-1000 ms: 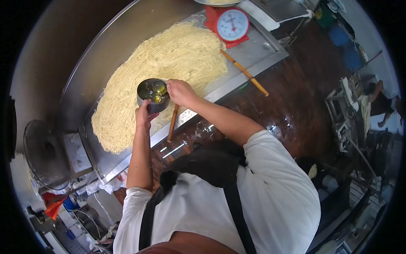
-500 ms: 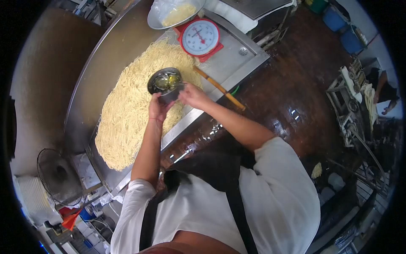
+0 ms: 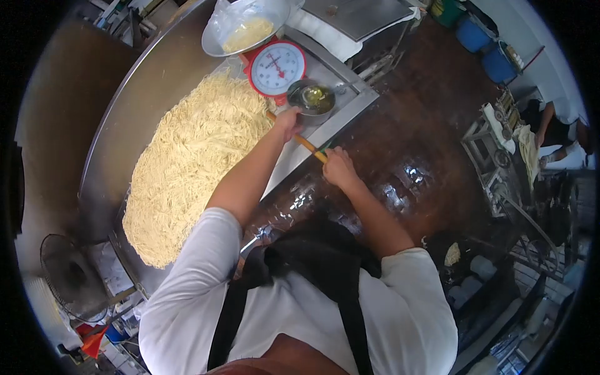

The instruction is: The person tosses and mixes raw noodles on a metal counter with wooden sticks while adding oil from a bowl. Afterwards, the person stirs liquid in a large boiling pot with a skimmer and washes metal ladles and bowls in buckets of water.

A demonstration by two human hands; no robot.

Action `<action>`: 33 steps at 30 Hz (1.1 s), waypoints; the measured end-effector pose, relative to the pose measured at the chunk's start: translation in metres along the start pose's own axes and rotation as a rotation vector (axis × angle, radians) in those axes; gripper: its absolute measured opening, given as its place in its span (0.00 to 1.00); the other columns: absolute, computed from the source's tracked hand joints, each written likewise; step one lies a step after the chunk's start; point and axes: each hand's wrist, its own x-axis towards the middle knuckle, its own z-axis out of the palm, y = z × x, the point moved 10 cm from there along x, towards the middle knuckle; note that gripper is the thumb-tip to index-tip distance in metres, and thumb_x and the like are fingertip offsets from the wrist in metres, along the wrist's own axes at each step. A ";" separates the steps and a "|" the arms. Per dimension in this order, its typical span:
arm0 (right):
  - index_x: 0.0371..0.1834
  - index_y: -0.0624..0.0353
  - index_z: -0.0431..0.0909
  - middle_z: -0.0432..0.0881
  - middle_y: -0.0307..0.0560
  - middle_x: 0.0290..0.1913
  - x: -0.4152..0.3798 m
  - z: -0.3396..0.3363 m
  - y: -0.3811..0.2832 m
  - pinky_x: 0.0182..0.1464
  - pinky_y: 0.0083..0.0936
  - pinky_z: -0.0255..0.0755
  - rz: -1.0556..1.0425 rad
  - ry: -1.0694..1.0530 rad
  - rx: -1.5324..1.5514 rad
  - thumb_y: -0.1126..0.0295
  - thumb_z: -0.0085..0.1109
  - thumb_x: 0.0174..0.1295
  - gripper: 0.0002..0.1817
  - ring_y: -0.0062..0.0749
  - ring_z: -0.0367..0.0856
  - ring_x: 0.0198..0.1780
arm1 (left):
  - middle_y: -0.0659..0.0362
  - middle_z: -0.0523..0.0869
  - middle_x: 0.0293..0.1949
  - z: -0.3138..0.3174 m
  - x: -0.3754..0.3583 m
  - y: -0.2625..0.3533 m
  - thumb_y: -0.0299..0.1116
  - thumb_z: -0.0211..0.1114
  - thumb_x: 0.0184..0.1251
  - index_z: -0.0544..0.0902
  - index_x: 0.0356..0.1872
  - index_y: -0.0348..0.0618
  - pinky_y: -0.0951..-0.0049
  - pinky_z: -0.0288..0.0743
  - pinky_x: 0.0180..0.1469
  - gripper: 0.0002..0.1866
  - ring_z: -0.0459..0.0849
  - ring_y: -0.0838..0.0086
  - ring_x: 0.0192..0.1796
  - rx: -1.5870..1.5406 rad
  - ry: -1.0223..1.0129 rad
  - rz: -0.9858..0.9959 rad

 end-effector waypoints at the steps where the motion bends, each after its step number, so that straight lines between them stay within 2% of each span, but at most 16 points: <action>1: 0.57 0.66 0.72 0.75 0.62 0.51 0.000 0.008 -0.001 0.58 0.43 0.71 -0.002 -0.038 -0.005 0.70 0.59 0.56 0.25 0.57 0.73 0.55 | 0.50 0.78 0.58 -0.001 0.001 -0.004 0.44 0.62 0.63 0.73 0.61 0.36 0.57 0.75 0.58 0.28 0.78 0.58 0.56 0.091 0.008 -0.006; 5: 0.59 0.67 0.69 0.74 0.64 0.52 -0.003 0.026 -0.007 0.58 0.46 0.71 0.044 -0.070 0.026 0.68 0.58 0.57 0.26 0.59 0.74 0.56 | 0.42 0.75 0.62 -0.009 -0.078 0.048 0.42 0.64 0.61 0.71 0.63 0.31 0.62 0.69 0.64 0.32 0.75 0.55 0.64 0.516 0.005 0.375; 8: 0.59 0.65 0.69 0.76 0.64 0.51 0.007 0.037 -0.014 0.56 0.48 0.72 0.071 -0.047 -0.006 0.68 0.58 0.58 0.25 0.61 0.75 0.55 | 0.38 0.79 0.55 -0.086 -0.150 0.030 0.44 0.64 0.58 0.75 0.57 0.27 0.60 0.70 0.63 0.31 0.78 0.52 0.60 0.756 0.255 0.589; 10: 0.60 0.64 0.68 0.80 0.64 0.45 0.020 0.055 -0.015 0.56 0.48 0.72 0.043 -0.099 0.043 0.69 0.55 0.61 0.24 0.64 0.77 0.51 | 0.39 0.81 0.52 -0.164 -0.190 -0.013 0.46 0.67 0.56 0.74 0.56 0.28 0.58 0.72 0.62 0.33 0.79 0.49 0.58 1.095 0.553 0.565; 12: 0.61 0.62 0.66 0.81 0.55 0.34 0.026 0.084 -0.012 0.40 0.42 0.79 0.111 -0.254 0.247 0.66 0.53 0.66 0.22 0.49 0.82 0.34 | 0.40 0.81 0.50 -0.232 -0.235 -0.059 0.50 0.69 0.55 0.73 0.56 0.29 0.58 0.75 0.58 0.36 0.81 0.49 0.55 1.258 0.575 0.304; 15: 0.56 0.61 0.66 0.77 0.44 0.27 0.000 0.084 -0.061 0.19 0.25 0.72 0.363 -0.595 0.698 0.62 0.52 0.69 0.18 0.24 0.75 0.19 | 0.41 0.83 0.45 -0.304 -0.253 -0.152 0.53 0.67 0.60 0.75 0.50 0.30 0.57 0.78 0.50 0.32 0.83 0.52 0.47 1.088 0.486 -0.010; 17: 0.54 0.61 0.66 0.77 0.43 0.26 -0.008 0.072 -0.085 0.18 0.24 0.70 0.414 -0.589 0.754 0.63 0.52 0.69 0.16 0.24 0.74 0.18 | 0.44 0.85 0.38 -0.314 -0.262 -0.177 0.53 0.66 0.63 0.77 0.45 0.30 0.59 0.80 0.42 0.29 0.86 0.57 0.37 0.956 0.492 0.080; 19: 0.52 0.59 0.67 0.75 0.40 0.23 -0.013 0.061 -0.096 0.15 0.21 0.65 0.423 -0.522 0.733 0.63 0.51 0.69 0.14 0.20 0.71 0.17 | 0.51 0.83 0.29 -0.310 -0.266 -0.178 0.51 0.65 0.65 0.77 0.42 0.30 0.64 0.79 0.33 0.27 0.83 0.64 0.27 0.605 0.214 -0.024; 21: 0.50 0.61 0.69 0.78 0.45 0.25 -0.023 0.037 -0.098 0.17 0.26 0.68 0.389 -0.488 0.525 0.63 0.53 0.68 0.15 0.27 0.74 0.18 | 0.60 0.77 0.17 -0.312 -0.273 -0.178 0.49 0.65 0.67 0.78 0.40 0.31 0.72 0.73 0.20 0.24 0.75 0.76 0.14 0.271 0.028 -0.008; 22: 0.49 0.62 0.70 0.79 0.47 0.26 -0.030 0.021 -0.103 0.18 0.29 0.69 0.373 -0.466 0.426 0.64 0.53 0.67 0.15 0.30 0.76 0.18 | 0.60 0.77 0.17 -0.332 -0.284 -0.165 0.50 0.65 0.66 0.79 0.39 0.33 0.70 0.73 0.22 0.23 0.73 0.76 0.15 0.416 0.047 0.029; 24: 0.47 0.66 0.72 0.83 0.59 0.34 -0.043 -0.042 -0.136 0.33 0.39 0.77 0.173 -0.334 -0.113 0.64 0.56 0.63 0.16 0.49 0.84 0.31 | 0.42 0.86 0.36 -0.378 -0.327 -0.126 0.55 0.63 0.64 0.82 0.48 0.31 0.60 0.77 0.46 0.30 0.86 0.57 0.38 0.886 0.013 0.125; 25: 0.48 0.67 0.73 0.82 0.63 0.38 -0.055 -0.068 -0.149 0.42 0.41 0.75 0.116 -0.307 -0.261 0.65 0.57 0.61 0.17 0.54 0.82 0.40 | 0.39 0.85 0.47 -0.406 -0.359 -0.112 0.57 0.62 0.63 0.82 0.50 0.32 0.59 0.74 0.55 0.32 0.84 0.51 0.51 1.026 0.021 0.088; 27: 0.50 0.66 0.73 0.81 0.66 0.43 -0.080 -0.118 -0.174 0.51 0.44 0.72 0.064 -0.288 -0.434 0.65 0.59 0.60 0.19 0.61 0.79 0.51 | 0.43 0.86 0.42 -0.470 -0.415 -0.095 0.54 0.66 0.61 0.81 0.46 0.32 0.59 0.76 0.49 0.30 0.85 0.52 0.45 1.259 0.012 0.093; 28: 0.51 0.65 0.73 0.81 0.66 0.44 -0.092 -0.142 -0.188 0.53 0.45 0.71 0.069 -0.298 -0.462 0.65 0.60 0.60 0.20 0.62 0.77 0.53 | 0.47 0.86 0.35 -0.482 -0.463 -0.071 0.52 0.67 0.60 0.81 0.40 0.33 0.60 0.75 0.42 0.26 0.83 0.58 0.37 1.207 0.007 -0.135; 29: 0.52 0.64 0.72 0.81 0.66 0.45 -0.103 -0.167 -0.210 0.53 0.44 0.72 0.089 -0.294 -0.476 0.65 0.59 0.60 0.20 0.61 0.77 0.53 | 0.52 0.82 0.29 -0.507 -0.489 -0.063 0.50 0.68 0.60 0.79 0.35 0.36 0.63 0.72 0.37 0.23 0.79 0.66 0.31 1.201 0.024 -0.130; 33: 0.55 0.64 0.70 0.80 0.65 0.46 -0.076 -0.197 -0.256 0.53 0.42 0.71 0.126 -0.367 -0.432 0.67 0.58 0.62 0.20 0.60 0.77 0.53 | 0.56 0.81 0.28 -0.552 -0.527 -0.041 0.43 0.68 0.63 0.79 0.40 0.35 0.66 0.72 0.37 0.18 0.77 0.72 0.33 0.904 0.223 -0.106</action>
